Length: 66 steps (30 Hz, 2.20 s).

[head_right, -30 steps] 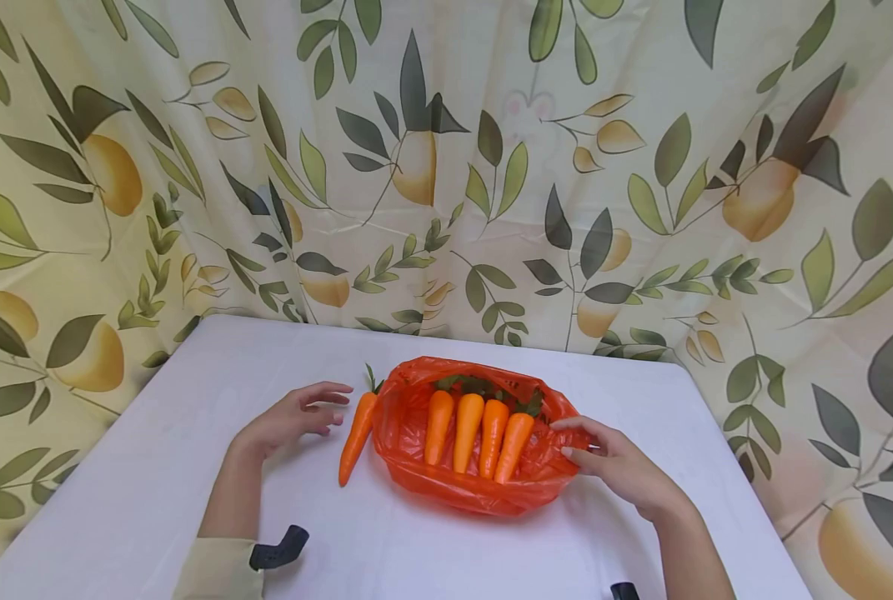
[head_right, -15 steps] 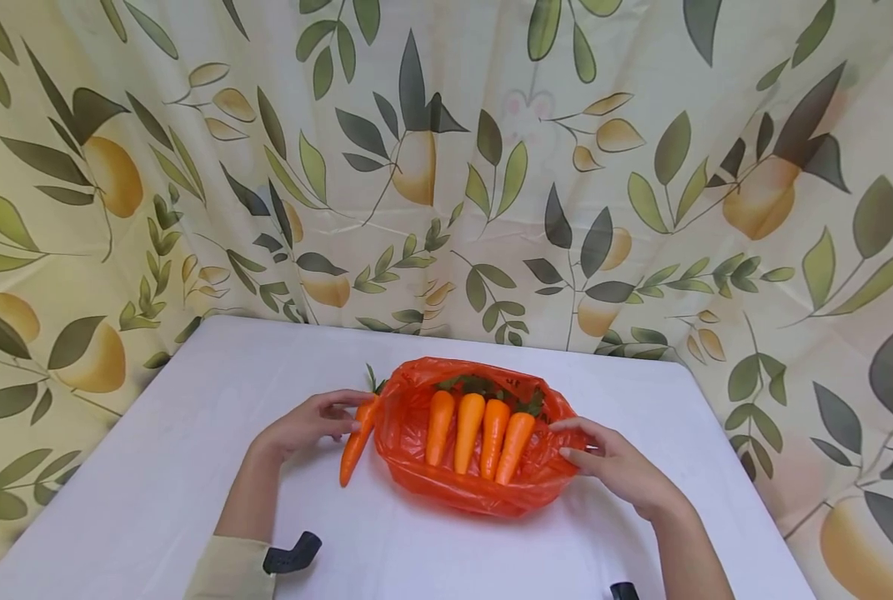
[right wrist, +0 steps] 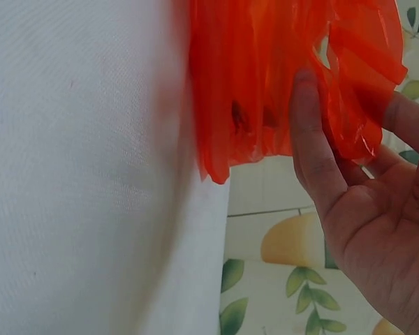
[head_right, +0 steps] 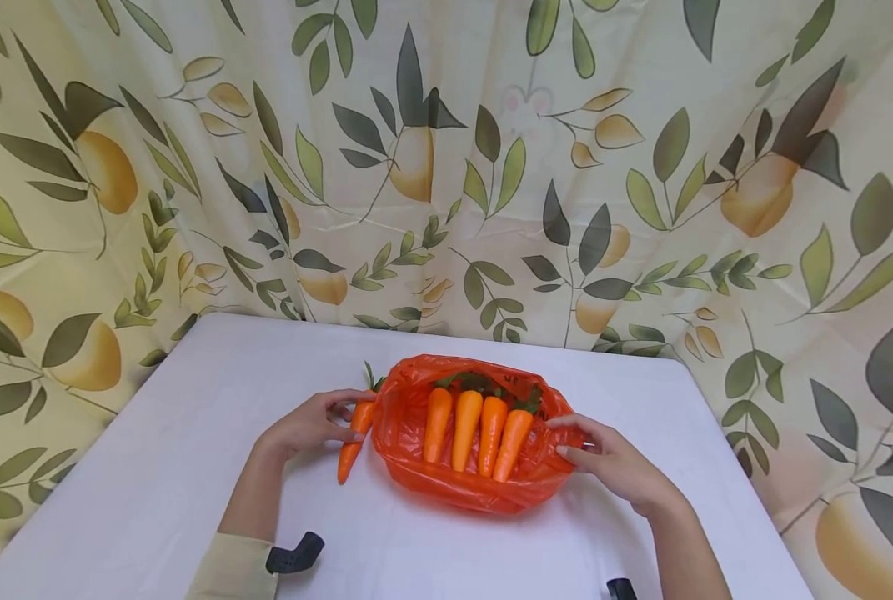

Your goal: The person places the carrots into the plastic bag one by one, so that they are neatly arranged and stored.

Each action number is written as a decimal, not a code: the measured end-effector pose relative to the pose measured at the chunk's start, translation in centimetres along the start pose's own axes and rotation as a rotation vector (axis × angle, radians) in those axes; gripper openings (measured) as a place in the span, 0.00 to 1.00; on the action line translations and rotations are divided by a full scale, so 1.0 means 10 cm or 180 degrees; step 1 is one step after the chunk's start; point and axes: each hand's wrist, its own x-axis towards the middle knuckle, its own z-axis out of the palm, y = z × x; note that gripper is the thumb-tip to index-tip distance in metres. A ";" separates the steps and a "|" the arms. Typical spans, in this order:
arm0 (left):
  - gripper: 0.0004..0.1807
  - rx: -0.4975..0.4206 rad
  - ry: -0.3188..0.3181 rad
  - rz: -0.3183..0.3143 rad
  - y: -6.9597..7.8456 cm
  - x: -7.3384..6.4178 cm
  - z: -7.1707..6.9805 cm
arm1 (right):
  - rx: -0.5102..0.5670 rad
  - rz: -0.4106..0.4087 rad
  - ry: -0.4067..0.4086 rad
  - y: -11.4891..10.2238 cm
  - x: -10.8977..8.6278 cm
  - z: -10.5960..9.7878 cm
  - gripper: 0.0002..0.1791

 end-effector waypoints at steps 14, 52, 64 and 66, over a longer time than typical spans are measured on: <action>0.32 -0.0083 0.0197 -0.0043 -0.01 -0.01 -0.03 | -0.0008 -0.0021 -0.0009 0.00 0.01 0.02 0.25; 0.33 -0.0202 0.0729 0.0611 0.62 -0.20 -0.17 | -0.0006 0.0007 0.0005 -0.06 -0.01 0.04 0.25; 0.31 -0.0139 0.0637 0.0709 0.84 -0.15 -0.05 | -0.0035 -0.0005 0.0017 -0.04 -0.02 0.03 0.24; 0.31 -0.0131 0.0629 0.0715 0.88 -0.14 -0.03 | -0.0031 -0.0002 0.0019 -0.04 -0.02 0.03 0.24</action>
